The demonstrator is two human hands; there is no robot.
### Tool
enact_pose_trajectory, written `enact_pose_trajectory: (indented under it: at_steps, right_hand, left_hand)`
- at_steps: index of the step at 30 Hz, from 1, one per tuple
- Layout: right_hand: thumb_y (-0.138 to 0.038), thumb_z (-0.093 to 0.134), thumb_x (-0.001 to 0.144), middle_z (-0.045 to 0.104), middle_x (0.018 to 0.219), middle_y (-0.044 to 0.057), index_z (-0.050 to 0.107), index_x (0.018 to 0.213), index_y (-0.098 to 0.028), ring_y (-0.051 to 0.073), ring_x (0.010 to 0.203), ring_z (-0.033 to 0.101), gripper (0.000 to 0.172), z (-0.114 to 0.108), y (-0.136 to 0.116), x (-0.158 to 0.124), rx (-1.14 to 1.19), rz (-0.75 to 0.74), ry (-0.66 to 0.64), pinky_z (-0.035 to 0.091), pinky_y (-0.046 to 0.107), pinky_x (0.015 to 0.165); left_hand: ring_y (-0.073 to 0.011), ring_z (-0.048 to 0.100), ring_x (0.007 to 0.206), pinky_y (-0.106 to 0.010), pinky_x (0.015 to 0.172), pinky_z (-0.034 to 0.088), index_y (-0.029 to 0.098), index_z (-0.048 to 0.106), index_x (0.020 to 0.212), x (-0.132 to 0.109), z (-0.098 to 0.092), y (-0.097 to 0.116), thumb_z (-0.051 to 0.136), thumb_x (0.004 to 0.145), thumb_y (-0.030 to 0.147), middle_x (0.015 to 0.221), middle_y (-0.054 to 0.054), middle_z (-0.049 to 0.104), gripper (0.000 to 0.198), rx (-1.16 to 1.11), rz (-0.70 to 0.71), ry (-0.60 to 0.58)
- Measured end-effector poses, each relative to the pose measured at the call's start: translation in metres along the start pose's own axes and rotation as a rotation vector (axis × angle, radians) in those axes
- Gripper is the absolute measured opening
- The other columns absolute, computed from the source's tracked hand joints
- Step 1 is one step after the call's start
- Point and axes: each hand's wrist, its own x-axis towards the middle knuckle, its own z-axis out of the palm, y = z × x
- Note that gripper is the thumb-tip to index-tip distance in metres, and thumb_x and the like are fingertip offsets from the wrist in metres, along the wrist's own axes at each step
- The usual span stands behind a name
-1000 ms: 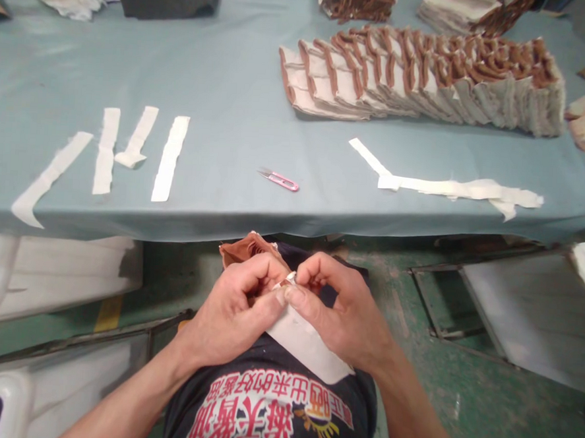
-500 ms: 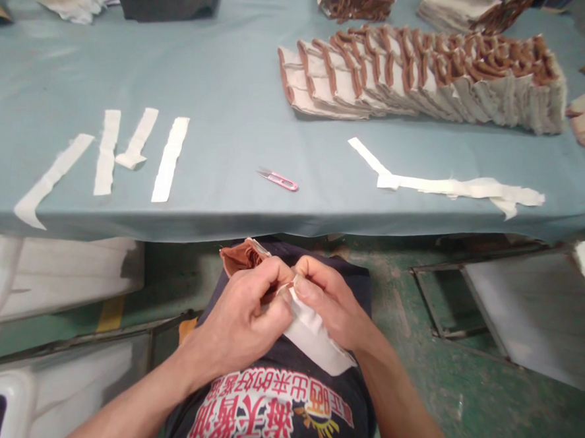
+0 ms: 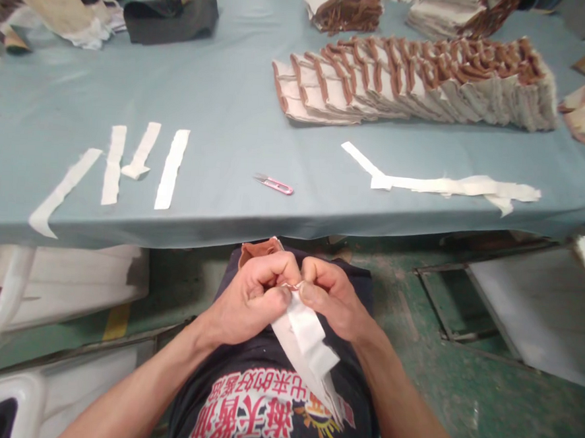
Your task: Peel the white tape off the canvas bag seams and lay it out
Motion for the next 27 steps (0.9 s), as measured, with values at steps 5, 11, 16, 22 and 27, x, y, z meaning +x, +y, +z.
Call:
enact_pose_trajectory:
  at_steps: [5, 11, 16, 22, 27]
  right_hand:
    - [-0.044, 0.080, 0.083, 0.061, 0.078, -0.002, 0.057, 0.083, -0.021, 0.013, 0.066, 0.054, 0.032, -0.015, -0.016, 0.002, -0.194, -0.101, 0.089, 0.045, 0.025, 0.061]
    - [-0.028, 0.069, 0.092, 0.073, 0.122, 0.009, 0.065, 0.121, -0.023, 0.023, 0.110, 0.068, 0.030, -0.020, -0.041, -0.001, -0.525, -0.336, 0.071, 0.051, 0.039, 0.096]
    - [-0.028, 0.068, 0.096, 0.062, 0.069, -0.002, 0.056, 0.071, -0.022, 0.016, 0.069, 0.056, 0.029, -0.023, -0.051, -0.001, -0.863, -0.489, 0.035, 0.040, 0.033, 0.074]
    - [-0.024, 0.046, 0.099, 0.063, 0.070, 0.002, 0.050, 0.075, -0.023, 0.016, 0.064, 0.054, 0.025, -0.015, -0.058, -0.009, -1.054, -0.341, 0.008, 0.035, 0.030, 0.063]
    - [-0.023, 0.043, 0.094, 0.060, 0.067, -0.002, 0.051, 0.079, -0.024, 0.014, 0.057, 0.050, 0.018, -0.016, -0.063, -0.015, -0.957, -0.222, -0.006, 0.031, 0.028, 0.059]
  left_hand:
    - [-0.0114, 0.035, 0.060, -0.024, 0.054, 0.030, 0.021, 0.046, 0.065, 0.004, 0.000, 0.012, 0.055, 0.073, 0.023, 0.063, 0.005, 0.039, 0.013, 0.054, 0.005, -0.044]
    - [-0.0113, 0.037, 0.062, -0.023, 0.056, 0.032, 0.019, 0.049, 0.070, 0.004, -0.007, 0.033, 0.056, 0.083, 0.023, 0.065, 0.004, 0.043, 0.015, 0.239, 0.014, -0.108]
    - [-0.0099, 0.035, 0.061, -0.022, 0.054, 0.030, 0.019, 0.049, 0.070, 0.002, -0.014, 0.043, 0.055, 0.082, 0.019, 0.066, 0.005, 0.042, 0.013, 0.334, 0.041, -0.135]
    - [-0.0093, 0.034, 0.060, -0.021, 0.053, 0.030, 0.019, 0.049, 0.072, 0.005, -0.013, 0.037, 0.056, 0.084, 0.023, 0.067, 0.005, 0.043, 0.014, 0.235, -0.033, -0.135]
    - [-0.0088, 0.035, 0.060, -0.022, 0.054, 0.029, 0.018, 0.050, 0.070, 0.005, -0.012, 0.037, 0.053, 0.082, 0.014, 0.065, 0.005, 0.042, 0.013, 0.411, 0.078, -0.109]
